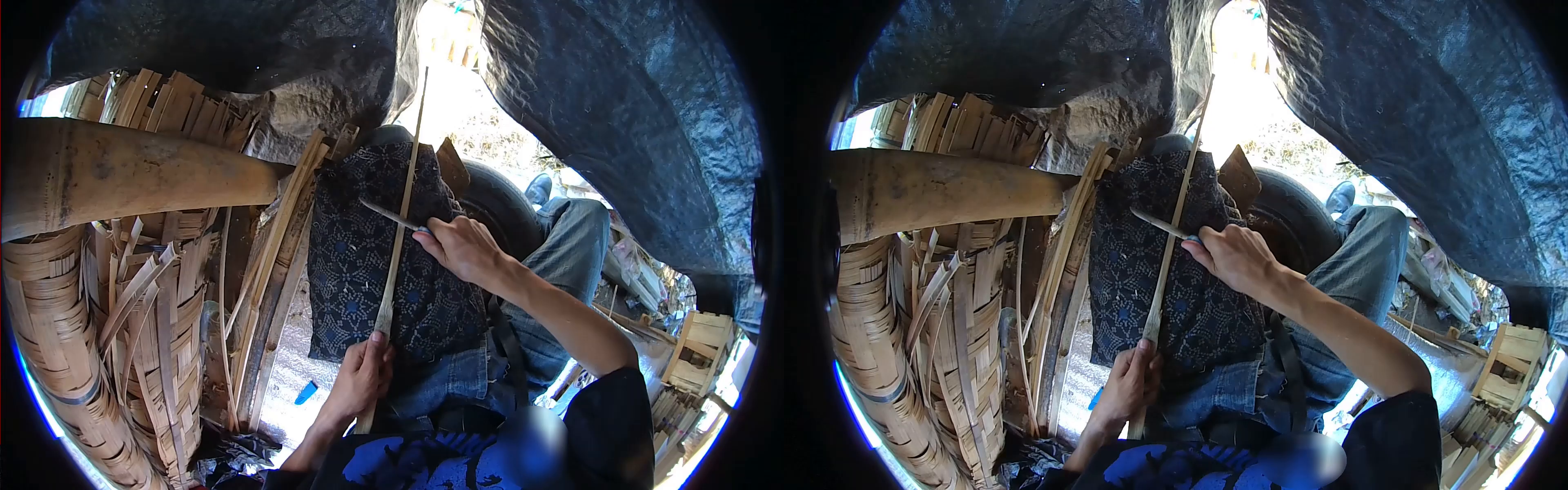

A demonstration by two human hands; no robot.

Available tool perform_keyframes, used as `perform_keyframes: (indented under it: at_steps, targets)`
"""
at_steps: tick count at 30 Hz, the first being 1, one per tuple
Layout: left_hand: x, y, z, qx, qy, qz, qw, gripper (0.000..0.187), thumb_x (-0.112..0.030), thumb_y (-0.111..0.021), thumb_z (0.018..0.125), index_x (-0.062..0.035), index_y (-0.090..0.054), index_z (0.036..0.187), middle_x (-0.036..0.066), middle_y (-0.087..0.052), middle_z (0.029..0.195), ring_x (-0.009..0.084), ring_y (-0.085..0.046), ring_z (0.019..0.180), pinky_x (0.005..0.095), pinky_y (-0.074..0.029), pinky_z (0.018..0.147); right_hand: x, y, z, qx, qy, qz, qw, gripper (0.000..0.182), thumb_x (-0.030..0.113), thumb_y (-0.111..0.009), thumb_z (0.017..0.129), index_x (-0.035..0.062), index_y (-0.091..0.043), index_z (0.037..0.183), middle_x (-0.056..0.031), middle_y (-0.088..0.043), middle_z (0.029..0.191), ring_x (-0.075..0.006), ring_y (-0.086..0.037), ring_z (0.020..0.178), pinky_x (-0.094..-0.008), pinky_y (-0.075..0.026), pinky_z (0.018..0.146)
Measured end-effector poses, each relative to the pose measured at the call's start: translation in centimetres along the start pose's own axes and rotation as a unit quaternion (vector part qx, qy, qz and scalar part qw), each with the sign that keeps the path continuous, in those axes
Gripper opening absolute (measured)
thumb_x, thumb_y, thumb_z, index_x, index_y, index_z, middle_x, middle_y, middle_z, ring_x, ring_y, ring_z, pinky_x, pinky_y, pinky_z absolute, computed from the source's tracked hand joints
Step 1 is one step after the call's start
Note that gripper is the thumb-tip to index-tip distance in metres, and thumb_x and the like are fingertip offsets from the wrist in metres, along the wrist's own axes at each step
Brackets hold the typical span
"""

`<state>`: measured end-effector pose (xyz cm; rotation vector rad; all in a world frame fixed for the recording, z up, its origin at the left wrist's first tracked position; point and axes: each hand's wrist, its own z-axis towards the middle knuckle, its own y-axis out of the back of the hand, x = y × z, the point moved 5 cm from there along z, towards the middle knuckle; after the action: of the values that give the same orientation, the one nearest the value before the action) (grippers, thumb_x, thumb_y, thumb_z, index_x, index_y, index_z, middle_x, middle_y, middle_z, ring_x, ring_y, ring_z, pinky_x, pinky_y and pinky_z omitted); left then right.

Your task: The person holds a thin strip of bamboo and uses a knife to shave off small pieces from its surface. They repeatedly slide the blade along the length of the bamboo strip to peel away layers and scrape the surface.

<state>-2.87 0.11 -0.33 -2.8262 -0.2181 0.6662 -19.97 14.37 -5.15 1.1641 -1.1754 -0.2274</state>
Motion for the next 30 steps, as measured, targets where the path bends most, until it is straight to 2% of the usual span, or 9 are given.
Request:
perform_keyframes:
  at_steps: [10, 17, 19, 22, 25, 26, 27, 29, 30]
  targets:
    - [1.6, 0.4, -2.2, -0.021, 0.021, -0.017, 0.999, 0.043, -0.046, -0.035, 0.096, -0.0109, -0.039, 0.071, -0.006, -0.031, 0.052, 0.0054, -0.026, 0.039, 0.0221, -0.023, 0.035, -2.4, -0.3, 3.5, -0.038, 0.041, 0.008, 0.998, 0.039, 0.029, -0.049, 0.093, 0.0021, -0.050, 0.064, -0.0157, -0.048, 0.045, -0.0304, -0.052, 0.039, -0.0400, -0.045, 0.041]
    - [2.6, 0.3, -6.0, -0.023, 0.055, -0.004, 0.998, 0.043, -0.045, -0.030, 0.097, -0.0104, -0.039, 0.073, -0.004, -0.032, 0.050, 0.0049, -0.030, 0.039, 0.0209, -0.024, 0.036, -6.5, -0.8, 7.2, -0.002, -0.033, -0.068, 0.997, 0.037, 0.025, -0.046, 0.095, 0.0043, -0.050, 0.064, -0.0129, -0.050, 0.046, -0.0241, -0.053, 0.039, -0.0382, -0.046, 0.041]
    - [3.8, 0.8, -7.1, -0.032, 0.042, -0.011, 0.999, 0.044, -0.045, -0.032, 0.096, -0.0107, -0.038, 0.070, -0.005, -0.029, 0.048, 0.0062, -0.026, 0.037, 0.0222, -0.020, 0.034, -8.4, -0.7, 8.4, 0.009, -0.053, -0.032, 0.998, 0.037, 0.023, -0.042, 0.096, 0.0019, -0.051, 0.068, -0.0120, -0.053, 0.050, -0.0189, -0.048, 0.035, -0.0322, -0.042, 0.033]
    - [5.5, 1.5, -8.2, 0.013, 0.117, -0.067, 0.991, 0.044, -0.047, -0.027, 0.097, -0.0112, -0.039, 0.074, -0.004, -0.032, 0.050, 0.0049, -0.029, 0.038, 0.0207, -0.023, 0.034, -14.7, 0.5, 10.6, -0.132, -0.149, -0.001, 0.980, 0.043, 0.029, -0.034, 0.097, -0.0035, -0.057, 0.079, -0.0227, -0.059, 0.064, -0.0311, -0.059, 0.054, -0.0410, -0.049, 0.051]
    - [5.2, 1.1, -7.1, -0.009, 0.086, -0.086, 0.992, 0.043, -0.046, -0.031, 0.096, -0.0123, -0.040, 0.071, -0.005, -0.029, 0.049, 0.0056, -0.024, 0.034, 0.0220, -0.017, 0.031, -15.4, 4.1, 9.2, -0.313, -0.252, 0.023, 0.915, 0.055, 0.038, -0.027, 0.097, -0.0059, -0.058, 0.084, -0.0290, -0.059, 0.071, -0.0427, -0.060, 0.073, -0.0492, -0.048, 0.069]
    - [4.8, 0.9, -6.6, -0.003, 0.080, -0.084, 0.993, 0.043, -0.047, -0.032, 0.096, -0.0121, -0.040, 0.072, -0.005, -0.029, 0.050, 0.0055, -0.023, 0.036, 0.0216, -0.018, 0.033, -13.5, 4.7, 8.4, -0.267, -0.227, 0.046, 0.935, 0.054, 0.037, -0.031, 0.097, -0.0071, -0.058, 0.081, -0.0297, -0.058, 0.071, -0.0450, -0.058, 0.076, -0.0490, -0.047, 0.070]
    - [4.3, 0.8, -5.7, -0.002, 0.081, -0.088, 0.993, 0.043, -0.047, -0.032, 0.096, -0.0121, -0.040, 0.072, -0.005, -0.029, 0.050, 0.0055, -0.023, 0.036, 0.0216, -0.018, 0.033, -11.4, 4.5, 7.2, -0.236, -0.179, 0.079, 0.952, 0.050, 0.034, -0.034, 0.097, -0.0038, -0.057, 0.074, -0.0224, -0.058, 0.063, -0.0355, -0.059, 0.057, -0.0440, -0.046, 0.053]
    - [3.2, 0.7, -3.7, 0.017, 0.064, -0.075, 0.995, 0.043, -0.049, -0.033, 0.095, -0.0119, -0.042, 0.075, -0.006, -0.029, 0.050, 0.0056, -0.025, 0.039, 0.0214, -0.020, 0.036, -6.9, 3.5, 4.0, -0.028, -0.174, 0.155, 0.972, 0.043, 0.027, -0.034, 0.099, 0.0042, -0.048, 0.065, 0.0000, -0.037, 0.047, -0.0063, -0.030, 0.033, -0.0261, -0.021, 0.028]
    - [2.6, 0.6, -2.9, 0.016, 0.067, -0.079, 0.994, 0.043, -0.049, -0.033, 0.095, -0.0119, -0.042, 0.075, -0.006, -0.029, 0.050, 0.0056, -0.025, 0.039, 0.0214, -0.020, 0.036, -5.1, 3.4, 2.9, -0.099, -0.015, 0.117, 0.988, 0.041, 0.026, -0.033, 0.099, 0.0041, -0.048, 0.067, 0.0013, -0.033, 0.045, -0.0078, -0.030, 0.032, -0.0257, -0.023, 0.028]
